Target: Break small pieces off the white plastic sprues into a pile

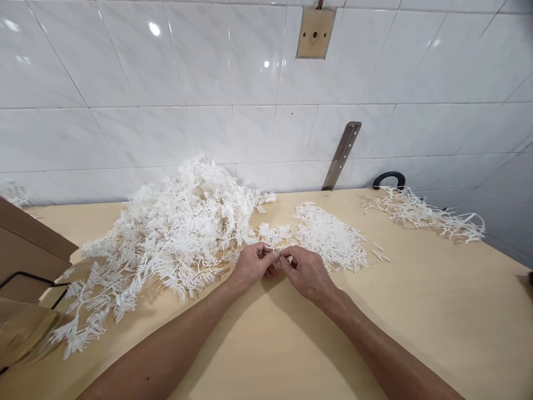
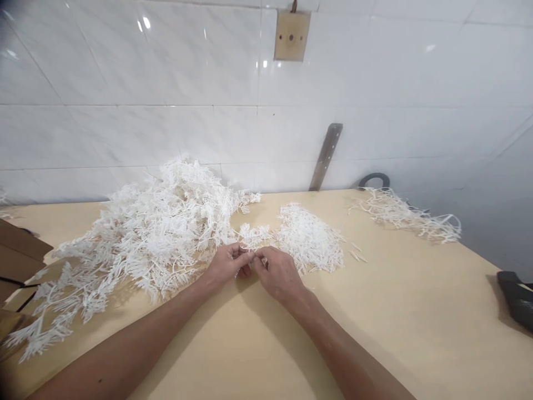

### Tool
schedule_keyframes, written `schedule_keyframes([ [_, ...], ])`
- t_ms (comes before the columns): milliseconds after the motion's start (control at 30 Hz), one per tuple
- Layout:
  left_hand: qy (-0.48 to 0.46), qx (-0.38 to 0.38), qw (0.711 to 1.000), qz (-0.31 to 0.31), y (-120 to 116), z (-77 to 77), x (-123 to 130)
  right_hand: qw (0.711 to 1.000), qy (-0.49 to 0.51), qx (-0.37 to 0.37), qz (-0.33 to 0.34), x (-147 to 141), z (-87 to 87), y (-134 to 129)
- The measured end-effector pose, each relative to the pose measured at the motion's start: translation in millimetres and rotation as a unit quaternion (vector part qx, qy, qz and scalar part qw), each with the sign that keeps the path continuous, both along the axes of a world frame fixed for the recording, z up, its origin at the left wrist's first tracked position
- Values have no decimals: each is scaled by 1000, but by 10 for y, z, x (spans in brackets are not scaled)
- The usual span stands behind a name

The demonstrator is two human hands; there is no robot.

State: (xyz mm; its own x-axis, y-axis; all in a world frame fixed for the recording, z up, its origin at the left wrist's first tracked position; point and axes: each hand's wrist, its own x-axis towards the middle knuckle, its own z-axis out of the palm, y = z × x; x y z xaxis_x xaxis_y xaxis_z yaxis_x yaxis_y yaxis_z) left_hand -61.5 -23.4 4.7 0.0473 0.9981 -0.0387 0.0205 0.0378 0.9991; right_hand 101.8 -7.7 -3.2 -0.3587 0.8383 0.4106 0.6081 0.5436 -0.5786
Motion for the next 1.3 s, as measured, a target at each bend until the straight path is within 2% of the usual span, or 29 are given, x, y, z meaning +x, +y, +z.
schedule_keyframes([
  [233, 20, -18, 999, 25, 5, -48, 14, 999, -1, 54, -7, 29, -64, -2],
  [467, -90, -82, 992, -19, -13, 56, 17, 997, 55, -21, -42, 15, -14, -23],
  [633, -2, -46, 999, 15, -21, -14, 44, 999, 39, 32, -16, 16, -30, -5],
  [767, 128, 57, 988, 58, -49, -92, 60, 997, 2, 70, 15, 12, -88, -3],
  [833, 181, 95, 976, 77, -52, -128, 65, 996, -20, 84, 6, -26, -134, -12],
  [933, 185, 84, 974, 95, -36, -173, 69, 996, -7, 91, -20, -117, -206, -13],
  [1033, 141, 56, 983, 102, -22, -185, 68, 994, 64, 52, -69, -184, -242, 28],
  [1133, 90, 29, 991, 90, -22, -145, 52, 976, 151, -34, -154, -175, -222, 84],
  [1200, 45, 8, 996, 70, -17, -101, 28, 964, 196, -84, -158, -138, -184, 99],
  [1300, -25, -17, 998, 49, 10, -49, -23, 955, 244, -111, -129, -40, -106, 103],
])
